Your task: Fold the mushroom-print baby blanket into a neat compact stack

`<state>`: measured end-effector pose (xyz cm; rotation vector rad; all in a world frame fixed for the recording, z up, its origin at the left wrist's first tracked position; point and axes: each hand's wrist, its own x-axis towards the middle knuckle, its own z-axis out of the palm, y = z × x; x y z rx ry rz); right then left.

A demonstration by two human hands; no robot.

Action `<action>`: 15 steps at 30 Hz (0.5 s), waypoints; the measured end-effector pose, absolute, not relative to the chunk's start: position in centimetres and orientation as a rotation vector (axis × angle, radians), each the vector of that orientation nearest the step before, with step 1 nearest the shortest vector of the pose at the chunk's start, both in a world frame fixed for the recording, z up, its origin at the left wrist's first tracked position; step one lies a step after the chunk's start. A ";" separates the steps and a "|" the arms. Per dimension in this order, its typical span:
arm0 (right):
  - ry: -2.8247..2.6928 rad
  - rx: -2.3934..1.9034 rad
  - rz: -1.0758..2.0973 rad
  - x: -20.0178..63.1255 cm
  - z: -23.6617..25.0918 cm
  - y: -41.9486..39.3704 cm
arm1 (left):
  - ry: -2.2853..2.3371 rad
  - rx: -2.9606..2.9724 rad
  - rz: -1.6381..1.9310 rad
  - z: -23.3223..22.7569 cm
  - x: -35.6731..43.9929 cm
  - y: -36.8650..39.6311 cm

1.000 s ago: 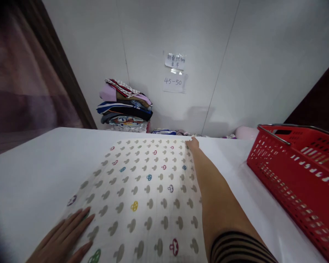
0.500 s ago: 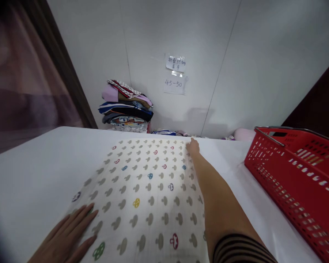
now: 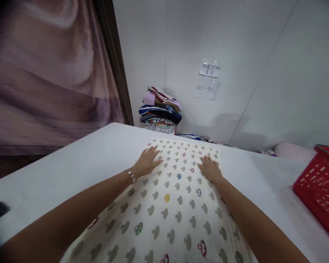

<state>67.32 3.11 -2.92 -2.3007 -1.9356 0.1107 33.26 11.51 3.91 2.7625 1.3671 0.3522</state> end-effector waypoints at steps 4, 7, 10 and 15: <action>-1.962 -2.324 0.095 67.4 -3.1 3.0 | 1.602 2.605 0.201 1.6 34.7 16.7; -1.974 -2.315 0.110 67.4 -2.8 2.9 | 1.786 2.433 0.132 0.3 33.7 18.4; -1.967 -2.314 0.163 67.2 -1.8 3.5 | 1.798 2.429 0.134 -0.2 33.1 18.9; -1.902 -2.325 0.116 65.8 -0.1 6.0 | 1.786 2.412 0.117 -0.3 33.3 19.2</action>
